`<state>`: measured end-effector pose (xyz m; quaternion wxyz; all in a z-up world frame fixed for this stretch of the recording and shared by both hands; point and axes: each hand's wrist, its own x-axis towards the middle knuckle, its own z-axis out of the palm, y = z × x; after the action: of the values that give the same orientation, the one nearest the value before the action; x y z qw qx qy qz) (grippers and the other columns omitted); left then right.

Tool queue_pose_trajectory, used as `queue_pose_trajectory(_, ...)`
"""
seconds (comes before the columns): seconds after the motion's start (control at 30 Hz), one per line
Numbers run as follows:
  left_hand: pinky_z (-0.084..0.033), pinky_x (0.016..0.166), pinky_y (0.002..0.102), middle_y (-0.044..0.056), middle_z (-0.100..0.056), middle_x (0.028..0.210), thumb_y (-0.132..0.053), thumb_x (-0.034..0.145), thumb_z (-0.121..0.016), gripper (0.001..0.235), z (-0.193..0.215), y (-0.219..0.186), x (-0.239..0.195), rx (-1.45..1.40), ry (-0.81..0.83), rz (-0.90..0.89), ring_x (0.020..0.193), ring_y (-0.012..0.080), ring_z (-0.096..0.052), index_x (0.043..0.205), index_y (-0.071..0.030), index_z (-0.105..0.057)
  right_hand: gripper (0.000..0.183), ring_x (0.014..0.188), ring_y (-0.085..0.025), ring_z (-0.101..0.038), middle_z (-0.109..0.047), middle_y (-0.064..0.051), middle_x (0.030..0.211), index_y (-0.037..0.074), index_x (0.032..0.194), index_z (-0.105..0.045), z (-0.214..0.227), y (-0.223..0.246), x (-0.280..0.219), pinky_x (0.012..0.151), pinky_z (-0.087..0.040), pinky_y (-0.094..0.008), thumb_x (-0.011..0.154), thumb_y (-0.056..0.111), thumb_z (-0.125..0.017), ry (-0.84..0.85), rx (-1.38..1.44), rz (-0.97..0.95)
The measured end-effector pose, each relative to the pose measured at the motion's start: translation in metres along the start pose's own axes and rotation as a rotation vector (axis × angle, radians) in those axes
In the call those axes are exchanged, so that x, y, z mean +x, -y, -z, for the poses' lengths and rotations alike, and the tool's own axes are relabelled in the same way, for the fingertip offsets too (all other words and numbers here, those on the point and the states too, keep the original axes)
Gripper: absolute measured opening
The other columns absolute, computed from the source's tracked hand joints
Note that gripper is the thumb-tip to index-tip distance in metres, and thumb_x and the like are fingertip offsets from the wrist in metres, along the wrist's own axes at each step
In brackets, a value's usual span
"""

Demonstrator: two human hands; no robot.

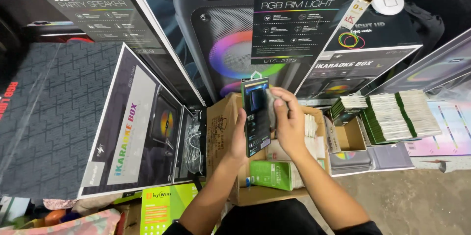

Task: The person sits on the floor with an open carton of small product boxes. They take phone accessory boxes out one at a time, turn each box over, wipe its surfaces with a cloth, and place it back, repeating this with several boxes.

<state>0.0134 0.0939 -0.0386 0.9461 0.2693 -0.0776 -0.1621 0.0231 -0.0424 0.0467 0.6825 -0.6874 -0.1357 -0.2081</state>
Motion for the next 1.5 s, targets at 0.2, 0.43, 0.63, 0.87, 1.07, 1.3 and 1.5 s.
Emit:
queue_pose_trajectory(0.2, -0.05, 0.101, 0.034, 0.007, -0.06, 0.128, -0.057, 0.105, -0.051, 0.066, -0.006, -0.019, -0.005, 0.06, -0.164, -0.004, 0.116, 0.0182, -0.06, 0.146, -0.006, -0.048, 0.025, 0.124, -0.031, -0.065, -0.068, -0.015, 0.132, 0.0, 0.122, -0.068, -0.028, 0.022, -0.009, 0.111, -0.049, -0.039, 0.098, -0.006, -0.061, 0.096, -0.349, 0.27)
queue_pose_trajectory(0.43, -0.047, 0.108, 0.033, 0.008, -0.053, 0.14, -0.054, 0.108, -0.049, 0.066, -0.001, -0.026, -0.011, 0.001, -0.036, -0.05, 0.127, 0.0176, -0.054, 0.152, -0.006, -0.043, 0.033, 0.122, -0.031, -0.067, -0.066, -0.016, 0.132, 0.003, 0.126, -0.069, -0.049, 0.012, -0.017, 0.105, -0.053, -0.037, 0.094, -0.006, -0.068, 0.097, -0.384, 0.23)
queue_pose_trajectory(0.63, -0.044, 0.111, 0.032, 0.008, -0.046, 0.149, -0.054, 0.106, -0.038, 0.065, -0.004, -0.036, -0.012, 0.066, -0.097, -0.034, 0.135, 0.0176, -0.05, 0.156, -0.012, -0.035, 0.049, 0.136, -0.039, -0.054, -0.06, -0.016, 0.14, 0.002, 0.134, -0.064, -0.056, 0.011, -0.013, 0.116, -0.043, -0.05, 0.086, -0.001, -0.072, 0.174, -0.575, 0.485)
queue_pose_trajectory(0.87, -0.042, 0.114, 0.034, 0.011, -0.045, 0.154, -0.063, 0.105, -0.028, 0.077, -0.005, -0.041, -0.012, -0.013, -0.03, 0.021, 0.14, 0.0216, -0.049, 0.157, -0.006, -0.034, 0.051, 0.138, -0.041, -0.051, -0.055, -0.017, 0.146, 0.004, 0.135, -0.064, -0.048, 0.006, -0.008, 0.116, -0.041, -0.052, 0.085, 0.006, -0.074, 0.323, -0.568, 0.528)
queue_pose_trajectory(1.07, -0.044, 0.112, 0.035, 0.013, -0.046, 0.151, -0.058, 0.11, -0.033, 0.073, -0.001, -0.025, -0.005, 0.102, -0.082, -0.095, 0.136, 0.022, -0.049, 0.158, -0.004, -0.035, 0.049, 0.127, -0.034, -0.054, -0.059, -0.009, 0.145, 0.006, 0.134, -0.066, -0.03, 0.003, -0.002, 0.11, -0.043, -0.047, 0.085, 0.002, -0.072, 0.296, -0.651, 0.543)
queue_pose_trajectory(1.3, -0.045, 0.111, 0.037, 0.009, -0.053, 0.143, -0.058, 0.113, -0.038, 0.067, -0.001, 0.003, 0.008, -0.093, -0.056, -0.036, 0.131, 0.0198, -0.054, 0.156, -0.006, -0.04, 0.046, 0.138, -0.038, -0.052, -0.059, -0.012, 0.142, 0.005, 0.132, -0.067, 0.001, 0.001, 0.013, 0.117, -0.041, -0.05, 0.087, -0.006, -0.069, 0.31, -0.543, 0.522)
queue_pose_trajectory(1.5, -0.051, 0.107, 0.036, 0.01, -0.06, 0.139, -0.066, 0.103, -0.036, 0.077, -0.031, 0.008, 0.01, -0.068, -0.062, 0.066, 0.125, 0.0215, -0.062, 0.151, -0.006, -0.044, 0.049, 0.144, -0.04, -0.05, -0.059, -0.014, 0.142, 0.004, 0.131, -0.065, 0.033, -0.004, 0.02, 0.119, -0.043, -0.049, 0.086, -0.014, -0.064, 0.262, -0.511, 0.435)
